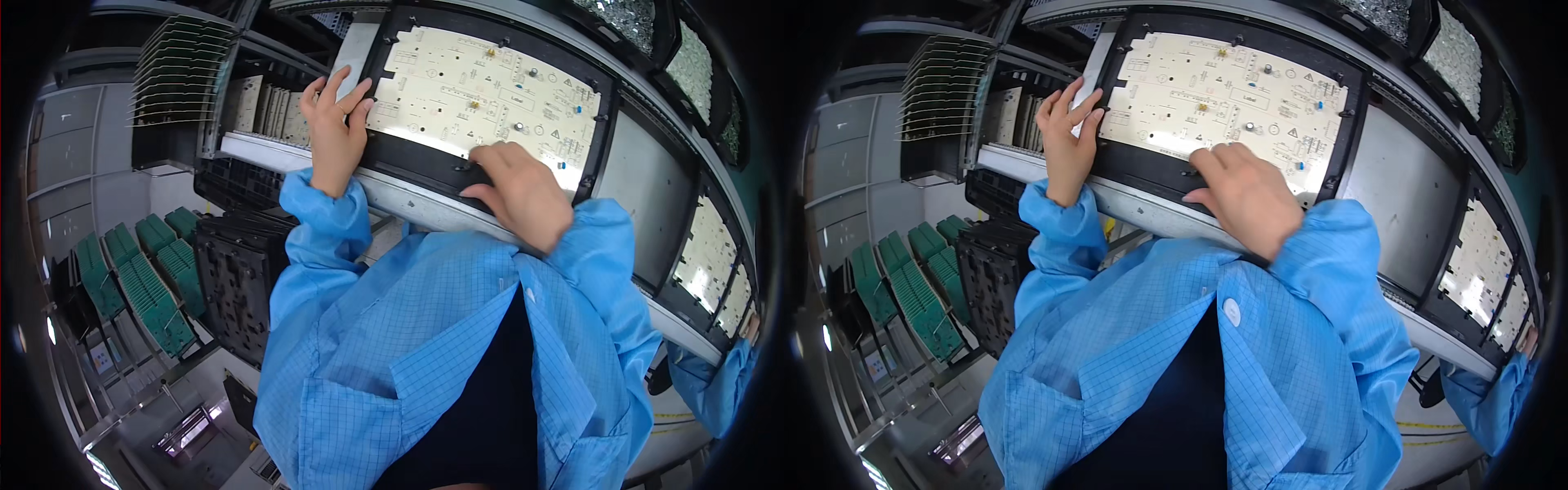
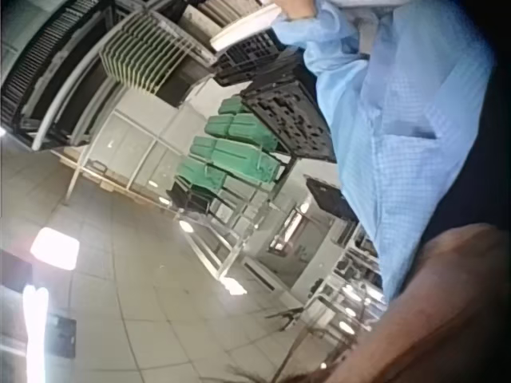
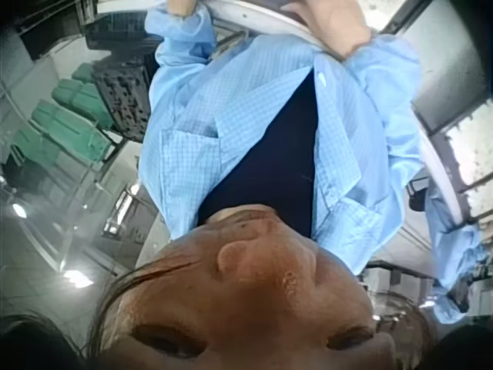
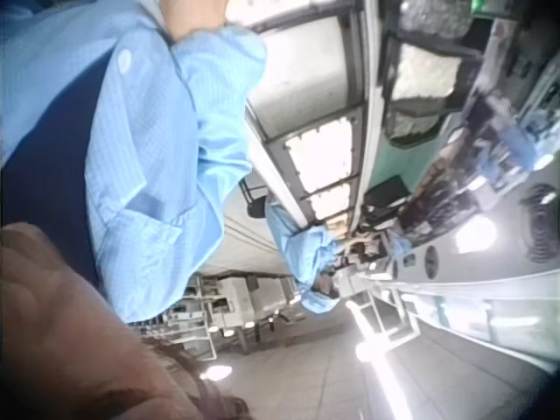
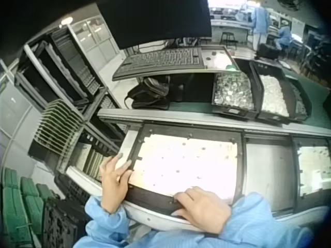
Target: Manually placing and securing electronic components onto printed circuit boards at an assembly station.
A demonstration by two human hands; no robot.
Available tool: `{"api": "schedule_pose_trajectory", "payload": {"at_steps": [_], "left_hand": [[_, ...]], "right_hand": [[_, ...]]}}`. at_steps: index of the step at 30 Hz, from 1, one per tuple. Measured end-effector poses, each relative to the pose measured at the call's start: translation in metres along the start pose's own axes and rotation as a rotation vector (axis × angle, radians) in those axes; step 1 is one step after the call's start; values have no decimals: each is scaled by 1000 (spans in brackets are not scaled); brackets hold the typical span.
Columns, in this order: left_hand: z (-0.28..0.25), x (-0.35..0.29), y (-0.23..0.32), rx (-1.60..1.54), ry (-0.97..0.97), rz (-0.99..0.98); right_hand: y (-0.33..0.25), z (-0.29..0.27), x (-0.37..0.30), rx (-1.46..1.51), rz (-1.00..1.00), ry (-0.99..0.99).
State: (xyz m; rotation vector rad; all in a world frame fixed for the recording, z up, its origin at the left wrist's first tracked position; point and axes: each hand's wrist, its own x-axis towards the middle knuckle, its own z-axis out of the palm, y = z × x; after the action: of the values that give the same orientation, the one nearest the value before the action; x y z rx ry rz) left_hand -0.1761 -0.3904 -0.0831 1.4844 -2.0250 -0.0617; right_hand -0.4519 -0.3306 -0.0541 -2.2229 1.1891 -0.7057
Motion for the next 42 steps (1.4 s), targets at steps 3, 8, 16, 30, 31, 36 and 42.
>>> {"api": "schedule_pose_trajectory", "payload": {"at_steps": [3, 8, 16, 30, 31, 36, 42], "left_hand": [[-9, -18, 17, 63, 142, -147], [-1, -44, 48, 111, 150, -310], [-4, -41, 39, 176, 80, -187], [31, -14, 92, 29, 3, -38], [31, -15, 90, 42, -7, -52], [22, -24, 75, 59, -11, -66], [32, -17, 75, 98, -30, -110]], "right_hand": [[3, 24, 11, -301, -137, -77], [-3, 43, 18, -415, 27, -50], [29, -54, -27, -41, 230, 350], [28, -22, -78, -485, 279, 267], [27, -22, -76, -447, 328, 300], [44, -51, -93, -429, 484, 554], [60, -42, -90, -273, 330, 526]]}}
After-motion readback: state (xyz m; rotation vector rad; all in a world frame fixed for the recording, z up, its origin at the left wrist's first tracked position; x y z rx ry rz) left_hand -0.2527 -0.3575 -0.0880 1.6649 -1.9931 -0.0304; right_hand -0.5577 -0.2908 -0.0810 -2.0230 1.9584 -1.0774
